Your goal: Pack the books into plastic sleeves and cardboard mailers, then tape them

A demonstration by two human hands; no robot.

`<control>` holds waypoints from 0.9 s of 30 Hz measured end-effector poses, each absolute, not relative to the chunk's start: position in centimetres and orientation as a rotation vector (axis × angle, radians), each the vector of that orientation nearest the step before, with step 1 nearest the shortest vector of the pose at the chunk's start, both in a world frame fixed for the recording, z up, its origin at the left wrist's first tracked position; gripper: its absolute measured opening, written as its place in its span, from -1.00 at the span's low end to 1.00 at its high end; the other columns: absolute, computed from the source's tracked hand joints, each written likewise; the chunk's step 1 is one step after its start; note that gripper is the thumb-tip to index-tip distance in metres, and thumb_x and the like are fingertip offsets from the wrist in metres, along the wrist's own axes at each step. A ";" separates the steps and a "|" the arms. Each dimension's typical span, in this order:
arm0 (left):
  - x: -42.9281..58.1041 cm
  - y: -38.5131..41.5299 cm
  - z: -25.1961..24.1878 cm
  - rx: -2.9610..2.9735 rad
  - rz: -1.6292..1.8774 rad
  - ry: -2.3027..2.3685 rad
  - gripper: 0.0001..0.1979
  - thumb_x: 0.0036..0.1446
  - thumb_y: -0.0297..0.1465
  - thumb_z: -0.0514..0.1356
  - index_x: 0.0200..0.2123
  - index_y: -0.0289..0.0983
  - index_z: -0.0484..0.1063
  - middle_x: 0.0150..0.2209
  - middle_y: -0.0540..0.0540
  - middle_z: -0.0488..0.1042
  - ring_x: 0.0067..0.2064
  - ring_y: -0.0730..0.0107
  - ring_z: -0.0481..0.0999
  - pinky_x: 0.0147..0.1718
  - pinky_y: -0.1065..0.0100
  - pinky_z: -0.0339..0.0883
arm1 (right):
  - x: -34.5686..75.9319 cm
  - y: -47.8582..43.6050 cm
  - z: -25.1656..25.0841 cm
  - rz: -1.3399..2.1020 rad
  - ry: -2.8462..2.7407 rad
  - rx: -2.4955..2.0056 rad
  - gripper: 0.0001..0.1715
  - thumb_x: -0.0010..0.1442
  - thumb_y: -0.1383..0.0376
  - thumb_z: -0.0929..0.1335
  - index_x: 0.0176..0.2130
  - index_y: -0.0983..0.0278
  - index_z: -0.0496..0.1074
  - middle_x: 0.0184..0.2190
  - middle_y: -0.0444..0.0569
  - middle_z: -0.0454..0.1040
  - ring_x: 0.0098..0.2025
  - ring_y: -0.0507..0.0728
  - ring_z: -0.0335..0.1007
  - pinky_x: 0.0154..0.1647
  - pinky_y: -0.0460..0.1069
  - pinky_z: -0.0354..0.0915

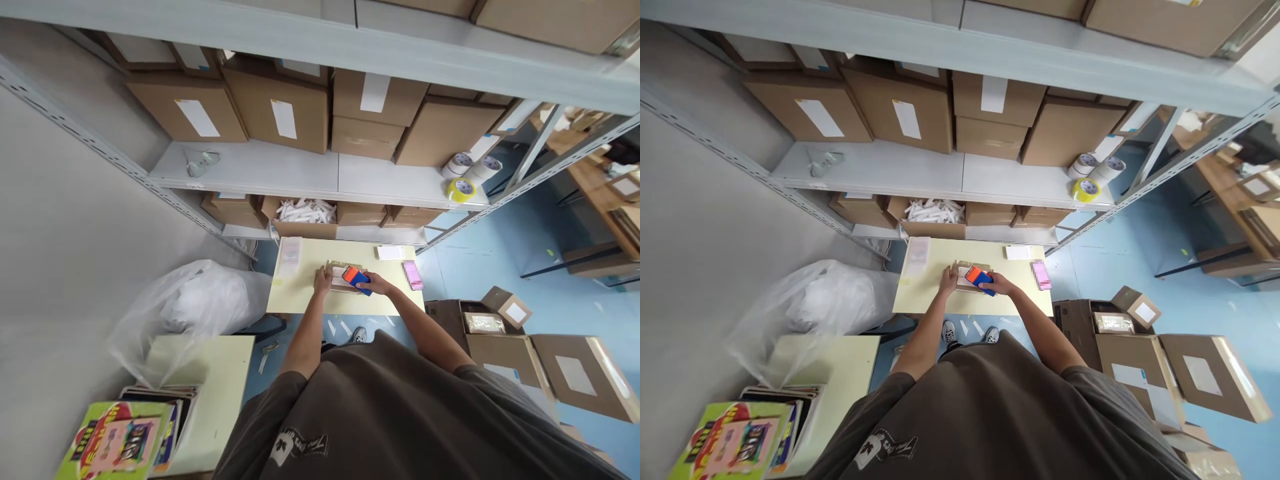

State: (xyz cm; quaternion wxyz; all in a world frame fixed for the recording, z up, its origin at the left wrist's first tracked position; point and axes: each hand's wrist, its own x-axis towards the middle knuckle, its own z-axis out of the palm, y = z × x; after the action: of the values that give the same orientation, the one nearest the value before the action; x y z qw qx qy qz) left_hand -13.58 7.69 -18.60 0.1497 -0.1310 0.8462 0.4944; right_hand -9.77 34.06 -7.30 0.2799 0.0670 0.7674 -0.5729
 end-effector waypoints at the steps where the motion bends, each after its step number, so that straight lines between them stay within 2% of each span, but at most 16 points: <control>1: -13.6 7.1 -18.3 -0.403 1.419 2.444 -0.36 0.37 -0.10 0.22 0.39 -0.27 0.35 0.32 -0.41 0.49 0.33 0.00 0.50 0.20 0.18 0.36 | -9.8 34.1 -7.2 -1.537 2.050 0.186 -0.32 -0.22 -0.03 0.72 -0.22 0.29 0.61 -0.35 -0.02 0.63 -0.31 0.19 0.51 -0.34 0.01 0.42; 3: -13.7 6.1 -17.6 -0.465 1.428 2.482 -0.45 0.36 -0.07 0.23 0.28 -0.24 0.48 0.23 -0.34 0.58 0.27 0.02 0.54 0.18 0.20 0.38 | -9.7 34.3 -7.2 -1.522 2.054 0.173 -0.30 -0.21 -0.04 0.71 -0.18 0.31 0.62 -0.33 -0.01 0.64 -0.30 0.19 0.52 -0.34 0.01 0.44; 5: -13.8 5.9 -16.8 -0.443 1.497 2.441 -0.55 0.38 -0.01 0.18 0.03 -0.21 0.62 0.01 -0.28 0.69 0.09 0.06 0.65 0.05 0.23 0.44 | -9.5 34.4 -7.4 -1.504 2.072 0.135 -0.28 -0.17 -0.07 0.70 -0.15 0.31 0.62 -0.30 -0.01 0.64 -0.29 0.19 0.53 -0.32 0.02 0.46; 8: -14.0 7.2 -16.0 -0.442 1.610 2.065 -0.43 0.35 0.13 0.16 -0.27 -0.25 0.64 -0.31 -0.25 0.68 -0.28 0.15 0.67 -0.26 0.27 0.46 | -9.1 34.5 -7.6 -1.482 2.077 0.096 -0.21 -0.13 -0.13 0.68 -0.09 0.31 0.60 -0.26 -0.01 0.64 -0.27 0.18 0.54 -0.28 0.02 0.48; 11: -14.2 9.7 -15.7 -0.548 1.616 1.680 -0.36 0.24 0.22 0.24 -0.32 -0.28 0.63 -0.42 -0.26 0.62 -0.46 0.20 0.58 -0.42 0.28 0.37 | -8.6 34.6 -7.6 -1.475 2.080 0.052 -0.14 -0.13 -0.17 0.67 -0.04 0.33 0.58 -0.23 0.00 0.64 -0.25 0.16 0.53 -0.24 0.02 0.50; 15: -14.5 11.9 -15.5 -0.626 1.776 1.392 -0.44 0.16 0.18 0.37 -0.33 -0.26 0.59 -0.43 -0.15 0.58 -0.50 0.33 0.51 -0.45 0.32 0.36 | -8.2 34.5 -7.2 -1.465 2.076 0.033 -0.10 -0.14 -0.20 0.66 -0.02 0.32 0.57 -0.24 0.00 0.62 -0.25 0.17 0.54 -0.25 0.03 0.50; 20: -14.8 10.8 -14.6 -0.602 2.116 1.298 -0.51 -0.12 -0.06 0.61 -0.31 -0.29 0.59 -0.40 -0.09 0.59 -0.42 0.44 0.53 -0.42 0.44 0.34 | -8.2 34.4 -6.4 -1.418 2.075 0.010 -0.11 -0.11 -0.20 0.67 -0.02 0.33 0.58 -0.26 0.02 0.63 -0.27 0.17 0.55 -0.28 0.01 0.50; 24: -15.2 8.7 -13.9 -0.497 2.218 1.408 -0.49 -0.24 -0.11 0.65 -0.32 -0.33 0.64 -0.42 -0.12 0.60 -0.40 0.43 0.54 -0.40 0.42 0.34 | -8.7 34.4 -6.1 -1.338 2.121 0.010 -0.17 -0.07 -0.20 0.65 -0.04 0.30 0.58 -0.21 0.03 0.64 -0.24 0.18 0.56 -0.28 -0.01 0.49; 27: -15.3 7.6 -13.6 -0.404 2.190 1.595 -0.55 -0.20 -0.12 0.62 -0.38 -0.34 0.65 -0.45 -0.12 0.58 -0.41 0.41 0.52 -0.38 0.39 0.36 | -9.5 34.2 -5.7 -1.229 2.177 -0.002 -0.21 -0.04 -0.23 0.63 -0.08 0.28 0.57 -0.20 0.03 0.64 -0.22 0.19 0.58 -0.27 -0.02 0.48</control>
State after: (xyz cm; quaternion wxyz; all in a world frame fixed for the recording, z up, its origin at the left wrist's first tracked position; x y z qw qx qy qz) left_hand -15.31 7.60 -13.63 0.2001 -0.1447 0.5704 0.7834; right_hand -9.49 34.23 -5.71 0.3154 -0.0009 0.8264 -0.4664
